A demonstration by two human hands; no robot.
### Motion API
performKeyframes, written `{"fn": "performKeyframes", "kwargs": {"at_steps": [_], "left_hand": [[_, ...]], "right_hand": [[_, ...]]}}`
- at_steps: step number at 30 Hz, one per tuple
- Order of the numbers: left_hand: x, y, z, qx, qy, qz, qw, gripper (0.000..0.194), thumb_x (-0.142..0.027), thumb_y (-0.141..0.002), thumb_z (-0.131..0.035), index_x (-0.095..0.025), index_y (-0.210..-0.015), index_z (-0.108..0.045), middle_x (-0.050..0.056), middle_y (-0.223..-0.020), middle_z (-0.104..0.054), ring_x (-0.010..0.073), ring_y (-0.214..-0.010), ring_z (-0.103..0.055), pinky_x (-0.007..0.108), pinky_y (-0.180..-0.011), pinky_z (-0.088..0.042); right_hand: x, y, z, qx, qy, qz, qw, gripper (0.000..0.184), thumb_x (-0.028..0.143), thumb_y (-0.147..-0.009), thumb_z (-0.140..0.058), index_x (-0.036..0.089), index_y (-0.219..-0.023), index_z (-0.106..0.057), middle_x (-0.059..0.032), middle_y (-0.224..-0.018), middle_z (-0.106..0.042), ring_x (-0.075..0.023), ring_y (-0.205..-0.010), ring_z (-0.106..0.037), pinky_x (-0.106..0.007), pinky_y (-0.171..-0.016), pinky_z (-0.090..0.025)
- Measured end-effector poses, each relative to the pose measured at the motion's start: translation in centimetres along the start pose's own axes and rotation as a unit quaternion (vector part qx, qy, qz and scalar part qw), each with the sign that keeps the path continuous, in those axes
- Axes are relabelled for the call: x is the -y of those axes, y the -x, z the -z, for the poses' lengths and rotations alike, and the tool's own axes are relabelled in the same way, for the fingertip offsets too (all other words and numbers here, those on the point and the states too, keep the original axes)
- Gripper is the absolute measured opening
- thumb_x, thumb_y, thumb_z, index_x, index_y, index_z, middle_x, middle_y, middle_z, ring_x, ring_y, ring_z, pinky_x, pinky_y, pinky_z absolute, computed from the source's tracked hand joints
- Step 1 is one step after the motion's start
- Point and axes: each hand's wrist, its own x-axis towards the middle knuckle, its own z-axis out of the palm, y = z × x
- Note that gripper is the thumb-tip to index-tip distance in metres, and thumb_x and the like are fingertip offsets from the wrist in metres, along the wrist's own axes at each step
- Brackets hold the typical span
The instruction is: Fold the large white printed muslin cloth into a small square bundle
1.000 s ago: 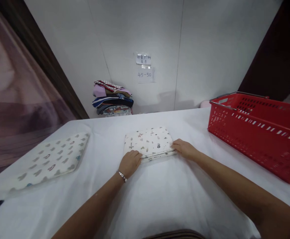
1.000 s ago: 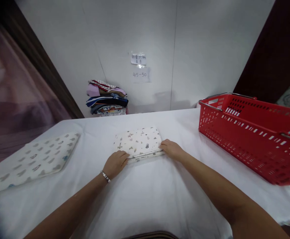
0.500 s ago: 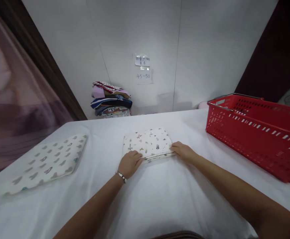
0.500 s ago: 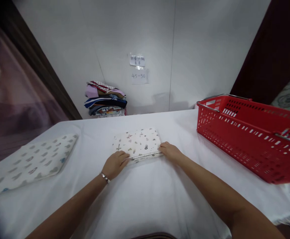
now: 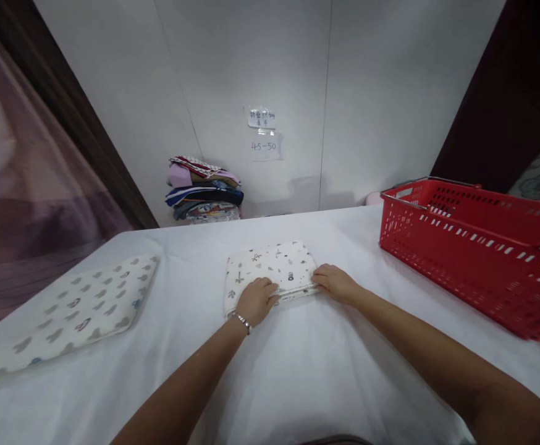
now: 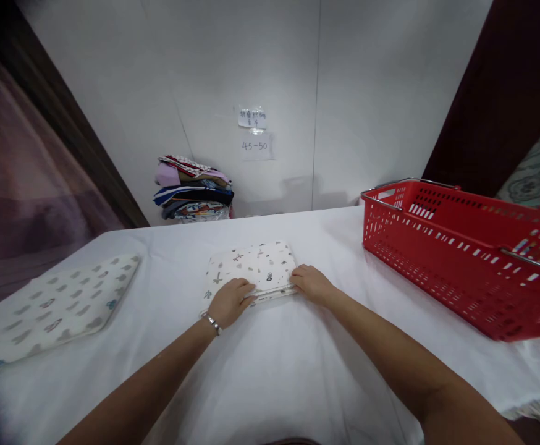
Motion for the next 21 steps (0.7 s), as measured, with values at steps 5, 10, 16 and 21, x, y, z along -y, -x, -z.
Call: {"fn": "performKeyframes", "kwargs": {"at_steps": [5,10,16,21], "left_hand": [[-1.2,-1.5,-0.1,0.042,-0.040,0.000,0.998,0.021,-0.029,-0.084,-0.048,-0.019,-0.099,-0.057,0.006,-0.095,-0.056,0.0203,-0.087,-0.048,0.034,-0.074,-0.040],[-1.5,-1.9,-0.1,0.058,-0.041,-0.013,0.997,0.019,-0.022,-0.086,-0.040,-0.018,-0.089,-0.058,0.006,-0.089,-0.056,0.0191,-0.084,-0.049,0.033,-0.074,-0.040],[-1.3,-2.1,0.0,0.056,-0.005,0.014,0.998,0.021,-0.022,-0.086,-0.037,-0.018,-0.080,-0.057,0.005,-0.084,-0.056,0.0173,-0.081,-0.050,0.031,-0.072,-0.040],[-0.8,-2.2,0.2,0.064,0.039,0.014,0.997,0.023,-0.024,-0.087,-0.037,-0.019,-0.076,-0.056,0.003,-0.081,-0.056,0.0160,-0.080,-0.051,0.029,-0.071,-0.041]], "right_hand": [[0.2,-0.5,-0.5,0.012,0.022,-0.009,1.000,0.021,0.017,-0.084,-0.046,0.018,-0.095,-0.063,-0.0093,-0.098,-0.061,-0.0211,-0.092,-0.051,-0.033,-0.078,-0.038],[0.2,-0.4,-0.3,0.007,-0.005,-0.029,1.000,0.021,0.018,-0.087,-0.043,0.018,-0.094,-0.063,-0.0088,-0.096,-0.062,-0.0193,-0.090,-0.051,-0.031,-0.077,-0.037],[0.4,-0.9,0.3,0.025,-0.037,-0.038,0.998,0.019,0.015,-0.085,-0.044,0.017,-0.090,-0.063,-0.0081,-0.093,-0.062,-0.0190,-0.088,-0.051,-0.031,-0.078,-0.038],[0.3,-1.0,0.4,0.025,-0.071,-0.045,0.996,0.019,0.015,-0.085,-0.043,0.017,-0.091,-0.061,-0.0076,-0.091,-0.062,-0.0188,-0.089,-0.051,-0.031,-0.079,-0.040]]}}
